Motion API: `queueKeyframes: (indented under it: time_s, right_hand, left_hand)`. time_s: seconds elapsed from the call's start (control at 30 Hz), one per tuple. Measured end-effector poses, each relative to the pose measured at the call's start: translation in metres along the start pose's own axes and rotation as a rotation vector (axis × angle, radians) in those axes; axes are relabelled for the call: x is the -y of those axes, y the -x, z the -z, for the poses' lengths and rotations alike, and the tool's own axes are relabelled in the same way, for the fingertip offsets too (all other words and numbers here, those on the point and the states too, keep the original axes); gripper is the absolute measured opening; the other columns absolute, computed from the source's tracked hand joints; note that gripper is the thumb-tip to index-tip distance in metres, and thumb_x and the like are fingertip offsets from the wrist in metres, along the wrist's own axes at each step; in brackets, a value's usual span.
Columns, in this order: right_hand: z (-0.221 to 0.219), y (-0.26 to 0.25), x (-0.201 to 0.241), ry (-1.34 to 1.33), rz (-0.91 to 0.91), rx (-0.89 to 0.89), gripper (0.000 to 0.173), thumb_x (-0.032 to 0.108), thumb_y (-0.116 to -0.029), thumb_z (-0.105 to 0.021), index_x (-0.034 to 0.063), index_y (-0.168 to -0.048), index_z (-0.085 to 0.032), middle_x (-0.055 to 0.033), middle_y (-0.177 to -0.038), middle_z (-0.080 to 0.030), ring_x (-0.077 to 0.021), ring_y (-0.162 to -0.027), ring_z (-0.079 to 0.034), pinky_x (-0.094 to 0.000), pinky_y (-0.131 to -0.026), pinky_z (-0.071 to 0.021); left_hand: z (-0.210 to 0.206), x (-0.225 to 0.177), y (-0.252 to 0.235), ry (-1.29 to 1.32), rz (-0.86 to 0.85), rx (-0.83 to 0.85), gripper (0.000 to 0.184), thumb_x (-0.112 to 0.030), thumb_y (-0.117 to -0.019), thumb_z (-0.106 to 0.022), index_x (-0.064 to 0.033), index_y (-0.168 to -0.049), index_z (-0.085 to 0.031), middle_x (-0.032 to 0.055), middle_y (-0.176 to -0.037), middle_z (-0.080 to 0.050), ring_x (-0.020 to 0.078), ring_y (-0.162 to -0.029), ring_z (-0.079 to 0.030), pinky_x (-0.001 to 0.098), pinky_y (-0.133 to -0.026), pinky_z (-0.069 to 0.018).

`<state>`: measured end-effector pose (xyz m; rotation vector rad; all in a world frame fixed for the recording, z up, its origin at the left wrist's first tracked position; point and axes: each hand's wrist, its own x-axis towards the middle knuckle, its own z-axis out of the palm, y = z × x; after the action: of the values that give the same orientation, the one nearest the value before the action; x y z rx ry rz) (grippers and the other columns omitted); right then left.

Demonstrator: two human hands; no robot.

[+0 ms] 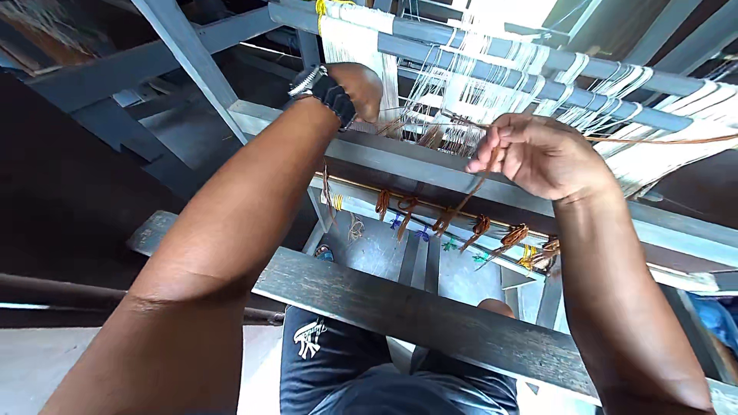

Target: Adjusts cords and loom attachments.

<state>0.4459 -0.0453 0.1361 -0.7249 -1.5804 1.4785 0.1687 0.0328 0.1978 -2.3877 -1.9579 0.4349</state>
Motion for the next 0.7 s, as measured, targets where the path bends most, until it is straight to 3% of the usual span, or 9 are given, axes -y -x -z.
queueKeyframes:
  time_s: [0.13,0.2,0.33,0.43,0.53,0.6,0.63,0.7]
  right_hand:
    - [-0.006,0.059,-0.003,0.257,-0.130,-0.009,0.023,0.025,-0.0994,-0.048,0.0135,-0.095,-0.067,-0.0035,-0.081,-0.067,-0.0159,-0.067,-0.067,-0.0355,-0.065,-0.0610]
    - [0.006,0.089,-0.014,0.418,-0.202,0.039,0.023,0.021,-0.1004,-0.049,0.0101,-0.099,-0.069,-0.0032,-0.084,-0.071,-0.0149,-0.071,-0.069,-0.0332,-0.068,-0.0621]
    - [0.041,0.139,-0.043,0.717,-0.433,0.079,0.026,0.025,-0.1030,-0.053,0.0084,-0.109,-0.071,-0.0020,-0.096,-0.073,-0.0130,-0.086,-0.071,-0.0339,-0.081,-0.0614]
    - [0.059,0.161,-0.051,0.971,-0.587,-0.023,0.033,0.037,-0.1008,-0.060,0.0131,-0.122,-0.072,-0.0075,-0.116,-0.072,-0.0212,-0.102,-0.070,-0.0494,-0.092,-0.0568]
    - [0.042,0.153,-0.034,1.090,-0.461,-0.125,0.035,0.040,-0.1025,-0.055,0.0141,-0.116,-0.074,-0.0066,-0.105,-0.074,-0.0198,-0.091,-0.070,-0.0505,-0.082,-0.0573]
    - [0.008,0.126,-0.016,1.020,-0.287,-0.123,0.036,0.044,-0.1041,-0.051,0.0184,-0.112,-0.075,0.0020,-0.100,-0.076,-0.0119,-0.089,-0.072,-0.0389,-0.080,-0.0616]
    - [-0.014,0.107,-0.008,0.919,-0.203,-0.095,0.033,0.040,-0.1052,-0.052,0.0179,-0.112,-0.076,0.0035,-0.100,-0.077,-0.0113,-0.090,-0.074,-0.0345,-0.081,-0.0632]
    - [-0.055,0.064,-0.003,0.673,-0.098,-0.006,0.028,0.024,-0.1057,-0.051,0.0122,-0.115,-0.075,-0.0018,-0.101,-0.077,-0.0165,-0.084,-0.075,-0.0344,-0.076,-0.0649]
  left_hand:
    - [-0.002,0.026,0.012,0.068,0.087,-0.065,0.028,-0.021,-0.0939,-0.070,0.0043,-0.081,-0.065,0.0236,-0.080,-0.064,0.0404,-0.075,-0.064,0.0644,-0.069,-0.0486]
    - [-0.005,0.043,0.019,0.091,0.132,-0.066,0.025,-0.019,-0.0940,-0.068,0.0039,-0.085,-0.067,0.0235,-0.082,-0.066,0.0402,-0.077,-0.065,0.0645,-0.069,-0.0497]
    - [-0.019,0.078,0.034,0.212,0.148,-0.056,0.026,-0.022,-0.0999,-0.062,0.0005,-0.088,-0.069,0.0157,-0.077,-0.067,0.0281,-0.066,-0.064,0.0523,-0.066,-0.0533]
    - [-0.029,0.091,0.054,0.412,0.073,-0.024,0.026,-0.023,-0.1062,-0.057,-0.0032,-0.097,-0.071,0.0111,-0.081,-0.069,0.0214,-0.065,-0.062,0.0444,-0.065,-0.0531]
    - [-0.042,0.097,0.072,0.620,-0.069,-0.038,0.025,-0.024,-0.1062,-0.059,-0.0081,-0.093,-0.073,0.0054,-0.074,-0.069,0.0138,-0.056,-0.058,0.0323,-0.053,-0.0481]
    - [-0.047,0.095,0.084,0.766,-0.200,-0.052,0.025,-0.023,-0.1064,-0.058,-0.0091,-0.091,-0.072,0.0027,-0.072,-0.069,0.0101,-0.053,-0.058,0.0256,-0.048,-0.0464]
    - [-0.049,0.093,0.089,0.844,-0.260,-0.064,0.023,-0.022,-0.1063,-0.058,-0.0092,-0.093,-0.073,0.0018,-0.074,-0.070,0.0084,-0.054,-0.059,0.0233,-0.048,-0.0471]
    - [-0.051,0.086,0.099,0.980,-0.354,-0.086,0.020,-0.020,-0.1061,-0.058,-0.0091,-0.097,-0.072,0.0010,-0.078,-0.072,0.0067,-0.057,-0.061,0.0207,-0.049,-0.0493]
